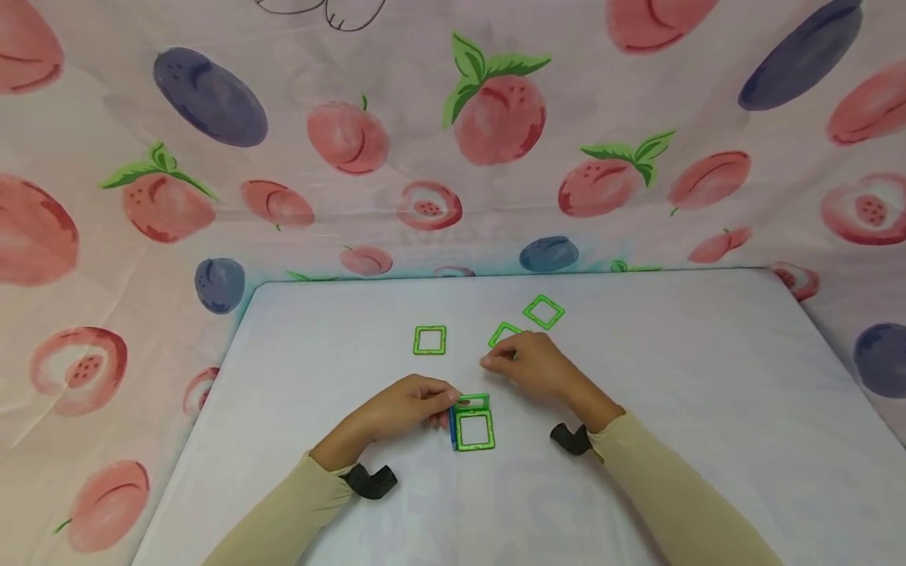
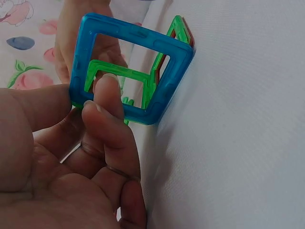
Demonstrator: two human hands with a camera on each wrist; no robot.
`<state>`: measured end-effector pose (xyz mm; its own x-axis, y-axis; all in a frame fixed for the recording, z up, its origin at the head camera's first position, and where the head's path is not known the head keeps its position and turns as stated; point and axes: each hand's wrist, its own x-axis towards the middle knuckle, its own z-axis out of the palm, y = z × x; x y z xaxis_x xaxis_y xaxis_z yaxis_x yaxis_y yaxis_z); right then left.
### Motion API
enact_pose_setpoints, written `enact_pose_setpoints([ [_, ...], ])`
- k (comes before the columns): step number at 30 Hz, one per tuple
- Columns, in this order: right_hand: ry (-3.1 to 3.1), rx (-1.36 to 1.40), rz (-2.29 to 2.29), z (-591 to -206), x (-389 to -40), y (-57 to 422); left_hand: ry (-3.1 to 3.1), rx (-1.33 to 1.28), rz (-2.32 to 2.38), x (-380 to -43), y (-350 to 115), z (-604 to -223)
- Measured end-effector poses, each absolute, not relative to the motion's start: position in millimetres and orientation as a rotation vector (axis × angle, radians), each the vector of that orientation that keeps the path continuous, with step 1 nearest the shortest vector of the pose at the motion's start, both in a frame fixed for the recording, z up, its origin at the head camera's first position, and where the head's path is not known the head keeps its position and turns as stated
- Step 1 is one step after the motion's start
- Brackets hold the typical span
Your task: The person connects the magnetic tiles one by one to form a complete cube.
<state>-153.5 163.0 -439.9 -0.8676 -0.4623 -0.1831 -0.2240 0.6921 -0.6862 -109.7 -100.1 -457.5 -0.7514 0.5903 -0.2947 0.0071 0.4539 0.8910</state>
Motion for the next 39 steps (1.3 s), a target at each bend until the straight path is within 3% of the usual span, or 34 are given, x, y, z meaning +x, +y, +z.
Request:
enact_pose_setpoints([
  [6,2.755,-0.326,-0.809,-443,-177,170,2.113,0.488,1.298,-110,-99,-456],
  [13,2.701,-0.211,-0.652,-442,-181,171,2.061,0.475,1.329,-110,-100,-458],
  [23,2.674,-0.323,-0.601,-444,-160,170,2.055,0.447,1.390,-110,-98,-455],
  [39,2.494,-0.551,-0.886,-420,-119,162,2.061,0.423,1.409,-110,-97,-457],
])
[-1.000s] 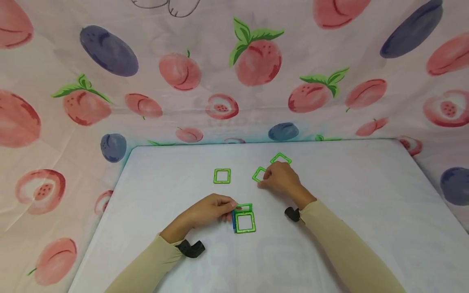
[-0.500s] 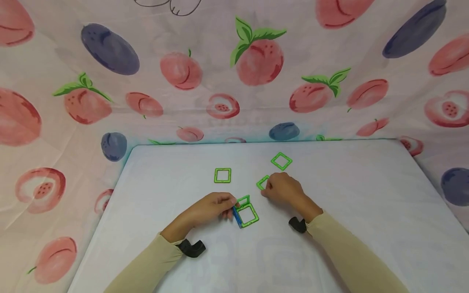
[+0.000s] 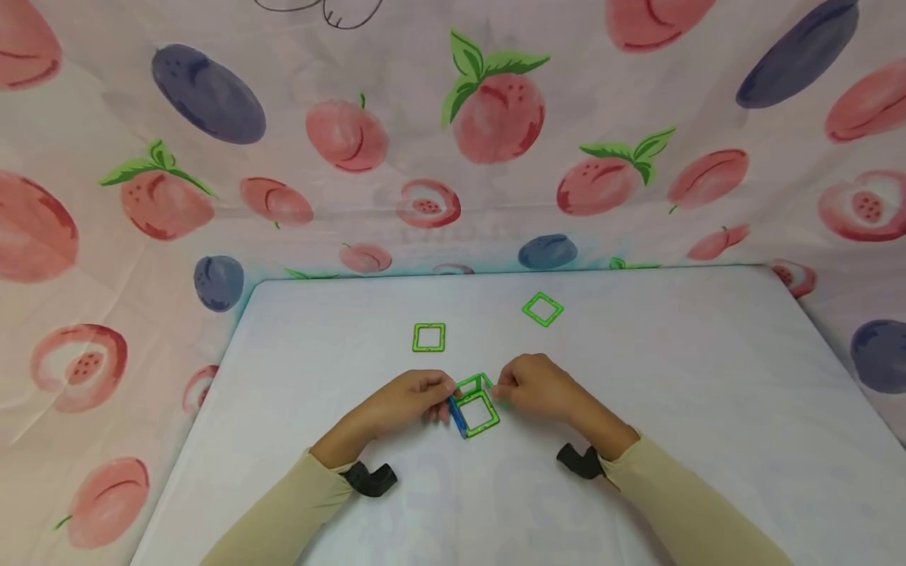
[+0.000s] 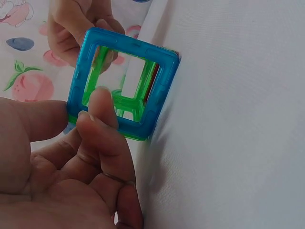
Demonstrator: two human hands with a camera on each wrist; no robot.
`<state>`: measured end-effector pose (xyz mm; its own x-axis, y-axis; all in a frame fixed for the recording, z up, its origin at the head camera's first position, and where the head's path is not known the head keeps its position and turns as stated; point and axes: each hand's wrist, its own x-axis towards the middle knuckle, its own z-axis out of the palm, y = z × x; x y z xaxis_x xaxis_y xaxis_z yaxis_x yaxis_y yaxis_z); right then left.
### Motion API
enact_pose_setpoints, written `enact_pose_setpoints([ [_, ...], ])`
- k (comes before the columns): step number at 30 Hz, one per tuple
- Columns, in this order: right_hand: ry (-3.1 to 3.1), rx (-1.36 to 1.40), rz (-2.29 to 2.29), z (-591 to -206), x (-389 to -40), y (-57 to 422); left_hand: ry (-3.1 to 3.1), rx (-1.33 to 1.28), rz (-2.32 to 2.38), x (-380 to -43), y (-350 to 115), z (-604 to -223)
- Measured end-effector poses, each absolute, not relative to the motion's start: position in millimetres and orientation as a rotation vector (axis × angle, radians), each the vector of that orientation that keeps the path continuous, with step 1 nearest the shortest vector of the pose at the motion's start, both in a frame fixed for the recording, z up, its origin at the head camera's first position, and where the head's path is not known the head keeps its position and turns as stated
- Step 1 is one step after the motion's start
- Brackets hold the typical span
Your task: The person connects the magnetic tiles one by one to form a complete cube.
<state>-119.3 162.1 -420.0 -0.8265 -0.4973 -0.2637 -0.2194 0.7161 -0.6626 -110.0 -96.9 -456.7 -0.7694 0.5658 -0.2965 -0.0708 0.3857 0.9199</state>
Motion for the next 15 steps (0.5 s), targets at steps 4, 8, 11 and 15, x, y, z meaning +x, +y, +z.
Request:
enact_pose_setpoints([
  [4,2.446,-0.515,-0.942,-419.2,-113.4,158.4,2.065,0.411,1.408,-109.6,-97.3,-456.4],
  [8,2.448,-0.471,-0.959,-420.2,-110.4,157.3,2.061,0.411,1.396,-108.9,-97.5,-454.6],
  [11,2.472,-0.486,-0.938,-420.0,-110.2,158.0,2.055,0.420,1.381,-108.7,-97.9,-454.4],
  [15,2.544,-0.522,-0.905,-417.0,-109.8,159.1,2.057,0.429,1.369,-109.2,-98.5,-456.6],
])
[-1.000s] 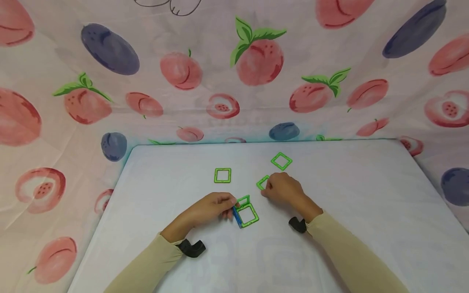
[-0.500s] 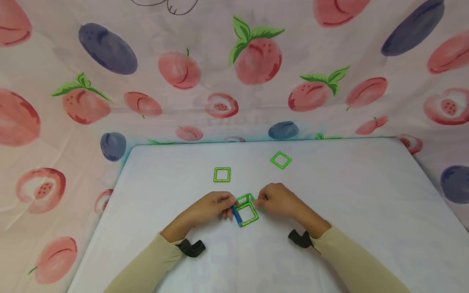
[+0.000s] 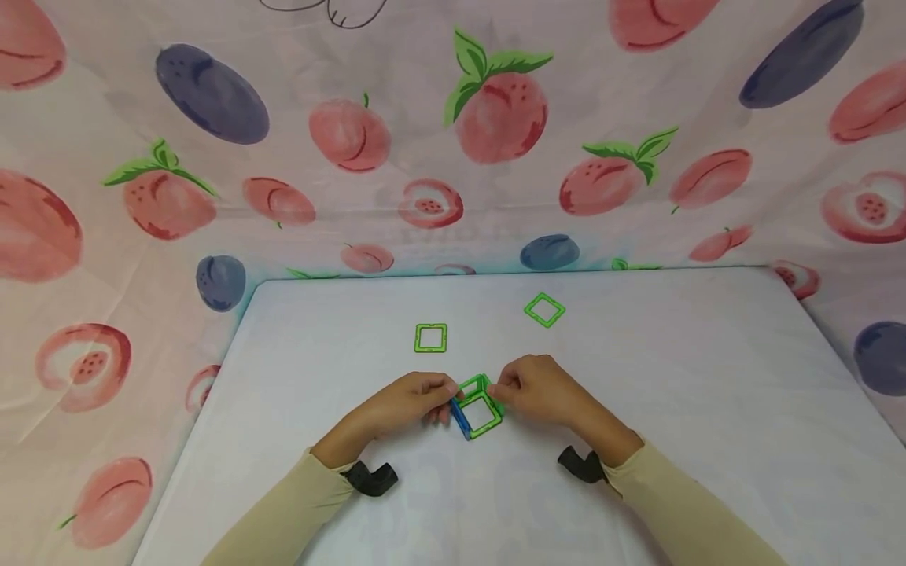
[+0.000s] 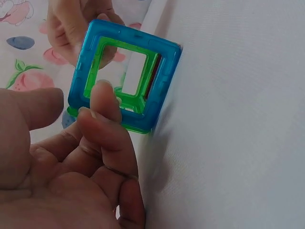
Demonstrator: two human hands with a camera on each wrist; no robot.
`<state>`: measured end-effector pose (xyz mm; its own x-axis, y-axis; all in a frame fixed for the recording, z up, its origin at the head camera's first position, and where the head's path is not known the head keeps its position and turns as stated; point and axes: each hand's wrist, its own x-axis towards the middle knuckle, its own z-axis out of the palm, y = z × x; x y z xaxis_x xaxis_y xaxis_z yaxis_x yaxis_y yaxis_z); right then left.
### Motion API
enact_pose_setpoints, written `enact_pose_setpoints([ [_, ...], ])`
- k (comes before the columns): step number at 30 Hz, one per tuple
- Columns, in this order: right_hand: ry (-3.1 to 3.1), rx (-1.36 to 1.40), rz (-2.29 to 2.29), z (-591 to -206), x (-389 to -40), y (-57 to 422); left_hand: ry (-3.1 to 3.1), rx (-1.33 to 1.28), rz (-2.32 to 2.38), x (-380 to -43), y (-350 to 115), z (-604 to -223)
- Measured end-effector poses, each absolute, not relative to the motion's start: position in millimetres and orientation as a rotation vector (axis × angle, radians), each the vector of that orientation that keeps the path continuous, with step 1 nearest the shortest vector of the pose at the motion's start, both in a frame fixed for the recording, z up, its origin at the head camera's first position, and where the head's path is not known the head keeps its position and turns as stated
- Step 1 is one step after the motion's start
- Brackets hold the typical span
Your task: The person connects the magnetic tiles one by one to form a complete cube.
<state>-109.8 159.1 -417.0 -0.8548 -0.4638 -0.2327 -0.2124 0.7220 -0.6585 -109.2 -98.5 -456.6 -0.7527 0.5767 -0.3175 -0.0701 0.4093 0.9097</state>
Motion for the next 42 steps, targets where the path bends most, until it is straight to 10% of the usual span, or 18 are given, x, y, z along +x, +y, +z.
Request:
enact_pose_setpoints([
  [31,2.511,-0.622,-0.973,-423,-114,167,2.068,0.584,1.218,-109,-101,-453],
  [42,2.893,-0.311,-0.732,-436,-187,200,2.052,0.624,1.166,-107,-100,-455],
])
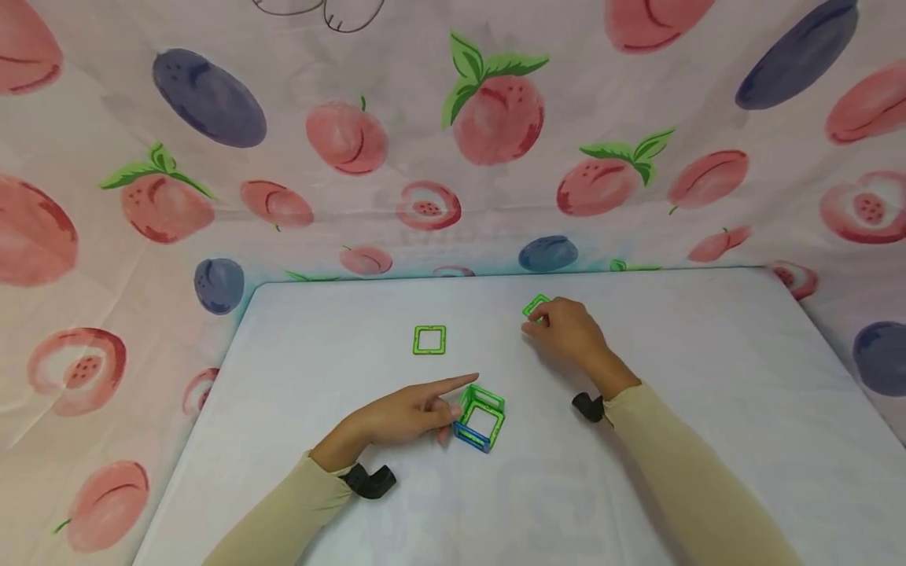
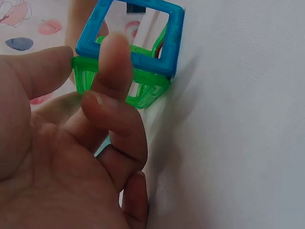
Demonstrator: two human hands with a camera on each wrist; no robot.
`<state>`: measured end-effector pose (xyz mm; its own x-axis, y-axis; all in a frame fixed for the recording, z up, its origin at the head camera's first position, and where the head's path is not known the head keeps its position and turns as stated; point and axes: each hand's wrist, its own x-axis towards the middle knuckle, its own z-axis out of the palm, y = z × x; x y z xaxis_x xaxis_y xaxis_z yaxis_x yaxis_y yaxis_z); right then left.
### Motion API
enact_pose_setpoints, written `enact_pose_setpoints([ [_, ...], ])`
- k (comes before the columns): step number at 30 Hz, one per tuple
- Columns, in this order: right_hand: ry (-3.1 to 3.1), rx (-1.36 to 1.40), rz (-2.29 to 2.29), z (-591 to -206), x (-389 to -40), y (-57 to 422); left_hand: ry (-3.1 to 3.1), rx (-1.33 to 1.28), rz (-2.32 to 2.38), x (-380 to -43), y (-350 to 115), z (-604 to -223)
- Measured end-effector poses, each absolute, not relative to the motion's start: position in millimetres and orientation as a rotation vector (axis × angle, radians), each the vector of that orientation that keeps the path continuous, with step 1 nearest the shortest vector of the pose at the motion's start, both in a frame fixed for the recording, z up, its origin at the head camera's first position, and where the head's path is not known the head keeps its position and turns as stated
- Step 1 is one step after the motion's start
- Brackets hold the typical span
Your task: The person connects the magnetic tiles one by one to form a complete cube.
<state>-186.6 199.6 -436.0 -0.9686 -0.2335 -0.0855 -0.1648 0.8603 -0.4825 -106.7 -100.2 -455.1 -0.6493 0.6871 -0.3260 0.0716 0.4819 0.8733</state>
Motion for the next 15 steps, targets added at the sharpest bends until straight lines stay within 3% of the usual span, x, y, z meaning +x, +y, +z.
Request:
enact_pose_setpoints([
  [7,2.830,-0.153,-0.485,-448,-207,205,2.018,0.701,1.156,-105,-99,-457],
  [15,2.682,-0.236,-0.373,-440,-185,195,2.019,0.715,1.144,-105,-101,-458],
])
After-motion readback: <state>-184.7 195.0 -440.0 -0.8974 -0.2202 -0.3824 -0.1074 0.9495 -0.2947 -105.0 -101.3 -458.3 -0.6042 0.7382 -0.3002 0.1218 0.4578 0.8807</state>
